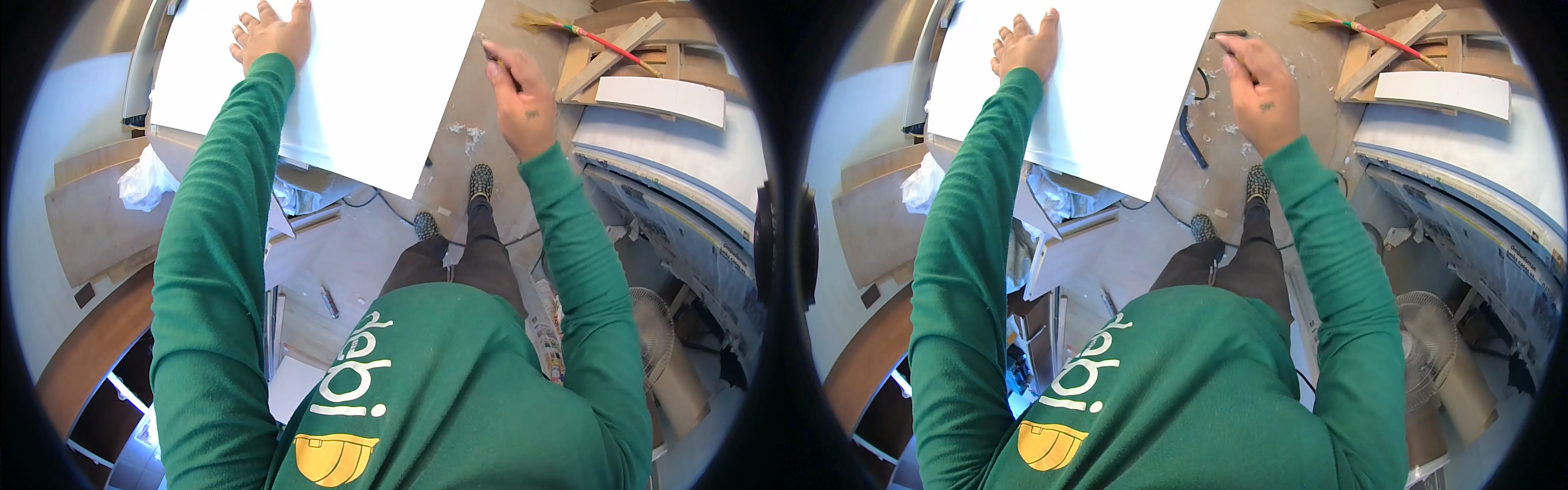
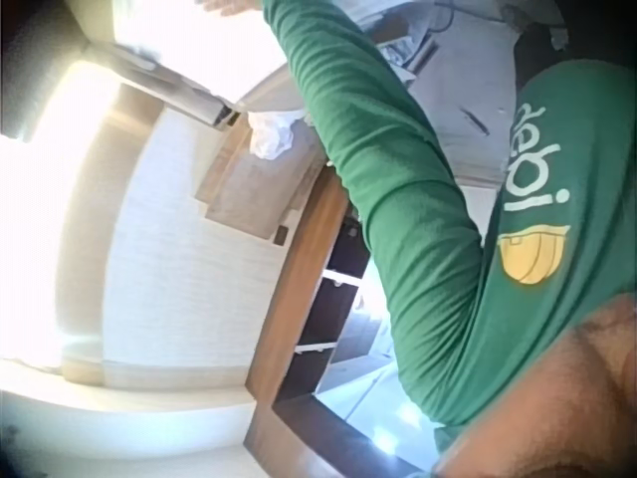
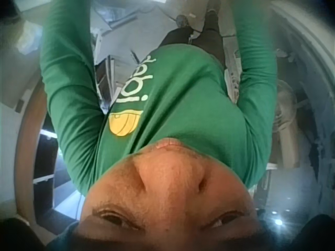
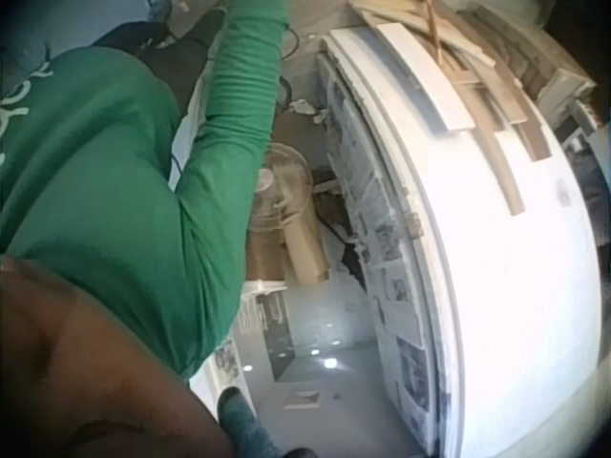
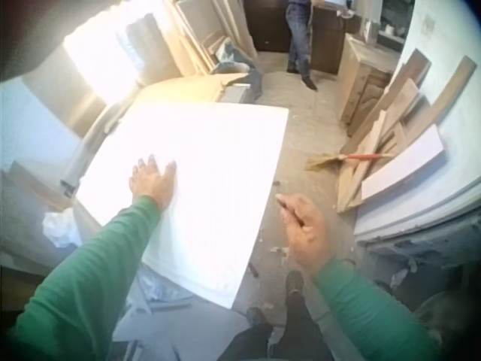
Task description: The person sands the edges of a white board using a sanding block, then uses a utility knife to trim and score the edges of a laminate sheet before continuing to sand the board's corners and sides.
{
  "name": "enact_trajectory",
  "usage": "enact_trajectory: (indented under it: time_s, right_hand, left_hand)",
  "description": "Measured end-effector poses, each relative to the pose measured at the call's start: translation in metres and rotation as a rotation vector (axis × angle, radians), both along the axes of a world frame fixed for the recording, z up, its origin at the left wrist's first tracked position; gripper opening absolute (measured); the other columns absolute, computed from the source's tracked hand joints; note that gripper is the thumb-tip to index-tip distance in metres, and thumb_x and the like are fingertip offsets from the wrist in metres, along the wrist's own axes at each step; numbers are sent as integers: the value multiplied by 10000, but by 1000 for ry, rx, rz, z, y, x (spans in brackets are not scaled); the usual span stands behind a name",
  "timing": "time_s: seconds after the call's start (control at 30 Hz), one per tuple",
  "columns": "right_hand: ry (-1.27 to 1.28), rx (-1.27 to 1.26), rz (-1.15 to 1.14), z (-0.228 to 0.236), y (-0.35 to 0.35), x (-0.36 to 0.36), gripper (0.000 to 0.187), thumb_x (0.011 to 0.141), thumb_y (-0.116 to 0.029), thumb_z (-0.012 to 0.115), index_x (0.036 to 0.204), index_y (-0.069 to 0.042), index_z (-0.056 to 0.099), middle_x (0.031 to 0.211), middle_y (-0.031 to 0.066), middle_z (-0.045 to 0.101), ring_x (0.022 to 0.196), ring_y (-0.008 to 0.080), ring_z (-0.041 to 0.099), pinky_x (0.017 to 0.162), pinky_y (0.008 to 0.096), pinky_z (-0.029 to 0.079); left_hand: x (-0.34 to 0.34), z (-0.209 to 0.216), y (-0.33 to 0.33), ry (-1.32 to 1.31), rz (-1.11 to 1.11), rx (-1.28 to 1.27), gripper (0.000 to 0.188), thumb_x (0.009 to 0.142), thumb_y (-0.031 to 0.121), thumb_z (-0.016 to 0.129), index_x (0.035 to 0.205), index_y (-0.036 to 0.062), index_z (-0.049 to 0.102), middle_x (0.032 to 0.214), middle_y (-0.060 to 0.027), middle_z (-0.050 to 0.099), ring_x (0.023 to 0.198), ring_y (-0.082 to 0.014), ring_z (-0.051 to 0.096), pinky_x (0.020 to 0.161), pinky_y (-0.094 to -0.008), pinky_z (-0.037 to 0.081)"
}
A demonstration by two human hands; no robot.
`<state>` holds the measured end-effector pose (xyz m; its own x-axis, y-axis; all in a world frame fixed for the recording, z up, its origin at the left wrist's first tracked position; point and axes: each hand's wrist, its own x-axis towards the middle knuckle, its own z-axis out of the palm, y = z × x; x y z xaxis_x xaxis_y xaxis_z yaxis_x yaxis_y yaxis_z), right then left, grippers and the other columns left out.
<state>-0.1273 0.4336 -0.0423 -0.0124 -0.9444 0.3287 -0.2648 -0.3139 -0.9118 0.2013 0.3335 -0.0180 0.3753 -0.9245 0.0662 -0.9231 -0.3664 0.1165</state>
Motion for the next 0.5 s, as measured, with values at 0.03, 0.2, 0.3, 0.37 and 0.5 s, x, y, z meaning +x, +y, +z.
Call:
enact_trajectory:
  time_s: [0.03, 0.2, 0.3, 0.37, 0.5]
  right_hand:
    - [-24, -14, -22, -3, -7, 2, 275, 931, 28, 624, 1174, -55, 722, 1012, 66, 668, 840, 161, 615, 759, 272, 496]
    - [36, -57, 72, -12, 6, 1, 342, 910, 62, 614, 1209, -71, 714, 1029, 84, 662, 870, 176, 634, 787, 284, 507]
    - [-23, 55, 199, -7, 48, 7, 420, 865, 109, 594, 1224, -75, 713, 1056, 99, 654, 907, 204, 642, 811, 295, 512]
    - [-24, 78, 257, -3, 80, 13, 482, 823, 136, 579, 1232, -81, 713, 1073, 106, 649, 936, 233, 643, 824, 310, 517]
    - [78, 42, 430, -1, 141, 19, 520, 783, 143, 579, 1235, -81, 706, 1073, 120, 648, 963, 285, 640, 832, 359, 529]
  left_hand:
    - [2, -3, 0, -8, -5, -43, 879, 974, 696, 344, 1607, 87, 307, 1653, -248, 256, 1566, -388, 162, 1266, -530, 100]
    - [-15, 5, 1, 6, 2, 41, 857, 1001, 631, 364, 1598, 20, 286, 1648, -282, 239, 1552, -419, 170, 1261, -522, 104]
    - [-16, 13, 6, -2, 21, 79, 852, 1013, 601, 376, 1594, -14, 273, 1646, -300, 228, 1545, -434, 174, 1258, -518, 105]
    - [-14, 14, 6, -5, 21, 80, 852, 1013, 601, 376, 1594, -14, 271, 1646, -300, 227, 1545, -434, 175, 1258, -518, 105]
    - [-18, 16, 4, -2, 21, 100, 856, 1015, 601, 368, 1599, -16, 257, 1650, -303, 212, 1547, -433, 167, 1259, -514, 99]
